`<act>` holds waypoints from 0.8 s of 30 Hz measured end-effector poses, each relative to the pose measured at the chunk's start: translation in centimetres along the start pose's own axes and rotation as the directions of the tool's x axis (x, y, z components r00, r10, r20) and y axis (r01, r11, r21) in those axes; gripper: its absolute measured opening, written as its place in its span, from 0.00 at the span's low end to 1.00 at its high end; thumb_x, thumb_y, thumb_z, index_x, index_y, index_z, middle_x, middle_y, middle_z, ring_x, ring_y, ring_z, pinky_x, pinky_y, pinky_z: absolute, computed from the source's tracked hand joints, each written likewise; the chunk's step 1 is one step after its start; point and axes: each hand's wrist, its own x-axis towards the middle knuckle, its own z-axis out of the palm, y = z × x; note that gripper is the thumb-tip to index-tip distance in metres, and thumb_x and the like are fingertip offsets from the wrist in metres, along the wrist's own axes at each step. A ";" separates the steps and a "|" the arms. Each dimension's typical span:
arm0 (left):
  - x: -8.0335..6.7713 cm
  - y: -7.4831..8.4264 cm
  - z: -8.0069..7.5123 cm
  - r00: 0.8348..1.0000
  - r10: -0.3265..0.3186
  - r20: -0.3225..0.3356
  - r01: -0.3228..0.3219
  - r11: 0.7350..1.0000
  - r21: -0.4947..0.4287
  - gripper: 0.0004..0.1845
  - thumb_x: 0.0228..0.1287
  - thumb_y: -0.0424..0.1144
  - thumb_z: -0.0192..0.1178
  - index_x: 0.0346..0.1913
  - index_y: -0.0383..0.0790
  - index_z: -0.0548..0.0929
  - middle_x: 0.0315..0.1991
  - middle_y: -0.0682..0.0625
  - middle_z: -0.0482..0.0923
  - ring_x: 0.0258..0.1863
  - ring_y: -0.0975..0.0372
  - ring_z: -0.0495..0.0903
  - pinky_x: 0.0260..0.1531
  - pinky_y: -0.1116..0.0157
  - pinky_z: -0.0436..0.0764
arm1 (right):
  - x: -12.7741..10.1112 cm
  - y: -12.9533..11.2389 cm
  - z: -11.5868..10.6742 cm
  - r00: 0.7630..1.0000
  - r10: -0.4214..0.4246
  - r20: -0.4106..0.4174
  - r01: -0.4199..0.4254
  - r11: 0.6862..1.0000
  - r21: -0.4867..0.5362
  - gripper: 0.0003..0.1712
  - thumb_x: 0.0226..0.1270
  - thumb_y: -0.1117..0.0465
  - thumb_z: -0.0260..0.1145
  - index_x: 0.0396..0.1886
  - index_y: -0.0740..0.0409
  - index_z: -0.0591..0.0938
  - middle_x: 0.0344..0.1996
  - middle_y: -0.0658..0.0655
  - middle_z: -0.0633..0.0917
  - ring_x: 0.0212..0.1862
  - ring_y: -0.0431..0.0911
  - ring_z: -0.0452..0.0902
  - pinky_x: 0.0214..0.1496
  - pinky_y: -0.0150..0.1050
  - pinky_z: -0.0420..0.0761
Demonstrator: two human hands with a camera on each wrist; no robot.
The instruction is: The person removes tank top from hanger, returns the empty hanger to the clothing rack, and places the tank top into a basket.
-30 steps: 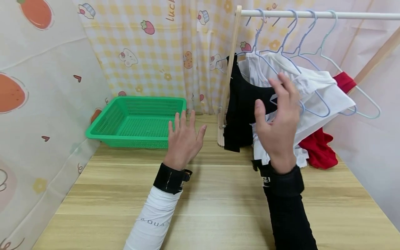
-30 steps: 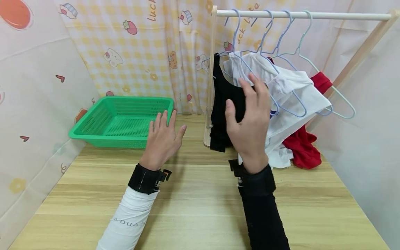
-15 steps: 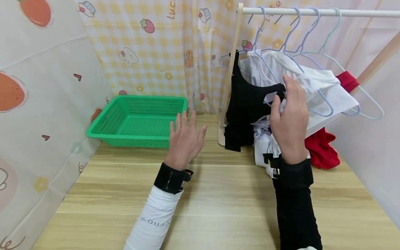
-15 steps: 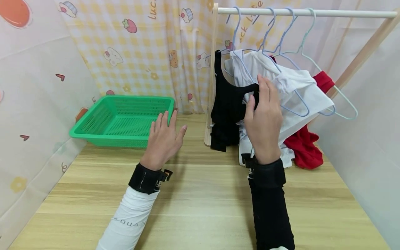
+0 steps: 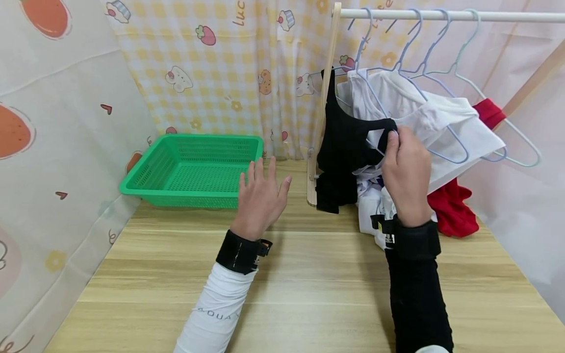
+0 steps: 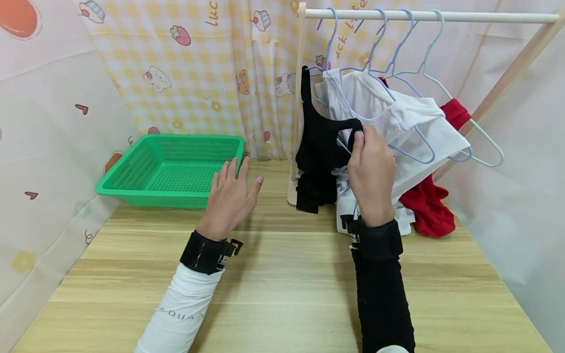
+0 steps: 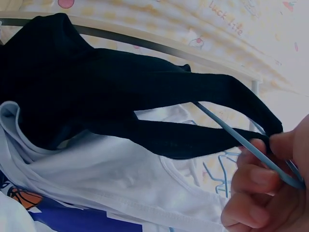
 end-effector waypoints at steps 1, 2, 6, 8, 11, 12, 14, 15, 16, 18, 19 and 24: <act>0.0 0.0 0.0 1.000 0.000 0.000 0.000 1.000 0.000 0.39 0.89 0.59 0.39 0.89 0.39 0.49 0.87 0.30 0.48 0.87 0.37 0.45 0.84 0.34 0.47 | 0.0 0.0 0.1 1.000 -0.005 -0.005 0.005 1.000 -0.005 0.25 0.91 0.53 0.49 0.45 0.72 0.79 0.35 0.74 0.81 0.48 0.74 0.80 0.45 0.64 0.72; 0.0 -0.1 0.0 1.000 0.000 0.001 0.000 1.000 -0.002 0.39 0.89 0.59 0.39 0.89 0.39 0.49 0.87 0.30 0.48 0.87 0.37 0.45 0.84 0.34 0.47 | 0.0 0.0 0.2 1.000 -0.009 -0.011 0.009 1.000 -0.007 0.25 0.91 0.53 0.49 0.43 0.72 0.78 0.33 0.74 0.79 0.47 0.75 0.80 0.43 0.63 0.71; -0.1 -0.2 0.1 1.000 -0.007 0.002 0.007 1.000 -0.013 0.39 0.89 0.59 0.39 0.89 0.39 0.49 0.86 0.29 0.48 0.87 0.37 0.45 0.84 0.34 0.46 | 0.1 0.0 0.4 0.999 -0.011 -0.050 0.011 1.000 0.000 0.25 0.91 0.54 0.49 0.43 0.73 0.77 0.29 0.74 0.76 0.43 0.77 0.79 0.40 0.64 0.70; -0.2 -0.3 0.1 1.000 -0.010 0.001 0.010 1.000 -0.018 0.39 0.89 0.59 0.39 0.89 0.39 0.50 0.86 0.30 0.48 0.87 0.37 0.45 0.84 0.34 0.47 | 0.1 0.0 0.4 0.997 -0.007 -0.076 0.007 1.000 0.003 0.24 0.91 0.54 0.49 0.45 0.73 0.77 0.27 0.73 0.75 0.42 0.78 0.79 0.39 0.64 0.70; -0.2 -0.3 0.1 1.000 -0.012 0.000 0.012 1.000 -0.021 0.39 0.89 0.59 0.39 0.89 0.39 0.50 0.87 0.30 0.48 0.87 0.37 0.45 0.84 0.34 0.47 | 0.1 -0.2 0.0 0.994 0.010 -0.110 -0.008 1.000 0.012 0.25 0.91 0.54 0.48 0.46 0.74 0.78 0.25 0.71 0.72 0.39 0.77 0.78 0.37 0.58 0.67; -0.2 -0.4 0.1 1.000 -0.012 0.000 0.012 1.000 -0.020 0.39 0.89 0.59 0.39 0.89 0.39 0.50 0.87 0.30 0.48 0.87 0.37 0.45 0.84 0.34 0.47 | 0.1 -0.2 -0.2 0.992 0.017 -0.122 -0.015 1.000 0.016 0.25 0.91 0.53 0.48 0.46 0.74 0.78 0.25 0.70 0.72 0.38 0.75 0.78 0.37 0.55 0.66; -0.3 -0.4 0.0 1.000 -0.013 0.000 0.013 1.000 -0.025 0.39 0.89 0.59 0.39 0.89 0.39 0.50 0.87 0.30 0.48 0.87 0.37 0.45 0.84 0.34 0.47 | 0.1 -0.4 -0.7 0.989 0.028 -0.146 -0.025 0.999 0.021 0.26 0.91 0.52 0.48 0.48 0.74 0.79 0.24 0.69 0.71 0.37 0.73 0.78 0.37 0.50 0.64; -0.3 -0.4 0.0 1.000 -0.013 0.000 0.013 1.000 -0.025 0.39 0.89 0.59 0.39 0.89 0.39 0.50 0.87 0.30 0.48 0.87 0.37 0.45 0.84 0.34 0.47 | 0.1 -0.4 -1.0 0.988 0.033 -0.152 -0.030 0.999 0.022 0.27 0.91 0.52 0.48 0.48 0.73 0.79 0.24 0.68 0.71 0.37 0.72 0.78 0.37 0.47 0.62; -0.3 -0.4 0.0 1.000 -0.012 -0.003 0.012 1.000 -0.025 0.39 0.89 0.59 0.39 0.89 0.39 0.50 0.87 0.30 0.48 0.87 0.37 0.45 0.84 0.34 0.47 | 0.1 -0.5 -1.4 0.986 0.040 -0.162 -0.036 0.999 0.030 0.27 0.91 0.51 0.48 0.48 0.73 0.80 0.25 0.67 0.72 0.38 0.70 0.79 0.38 0.44 0.62; -0.3 -0.4 -0.1 1.000 -0.010 -0.007 0.010 1.000 -0.028 0.39 0.89 0.59 0.39 0.88 0.39 0.50 0.87 0.30 0.48 0.87 0.37 0.45 0.84 0.34 0.47 | 0.1 -0.4 -2.3 0.982 0.063 -0.176 -0.056 0.997 0.045 0.27 0.91 0.51 0.49 0.47 0.72 0.81 0.25 0.59 0.74 0.39 0.62 0.80 0.40 0.39 0.63; -0.3 -0.4 -0.1 1.000 -0.009 -0.011 0.008 1.000 -0.029 0.39 0.89 0.59 0.39 0.88 0.38 0.51 0.86 0.30 0.48 0.87 0.37 0.46 0.84 0.34 0.47 | 0.1 -0.3 -2.8 0.980 0.078 -0.184 -0.070 0.996 0.050 0.26 0.90 0.51 0.50 0.47 0.71 0.82 0.26 0.53 0.75 0.39 0.56 0.79 0.41 0.36 0.63; -0.2 -0.4 -0.4 1.000 -0.004 -0.021 0.004 1.000 -0.031 0.39 0.89 0.59 0.39 0.88 0.39 0.51 0.86 0.30 0.49 0.87 0.37 0.47 0.84 0.35 0.48 | -0.1 0.5 -5.6 0.962 0.154 -0.226 -0.132 0.985 0.108 0.20 0.86 0.55 0.55 0.34 0.61 0.84 0.24 0.27 0.70 0.36 0.29 0.68 0.41 0.28 0.61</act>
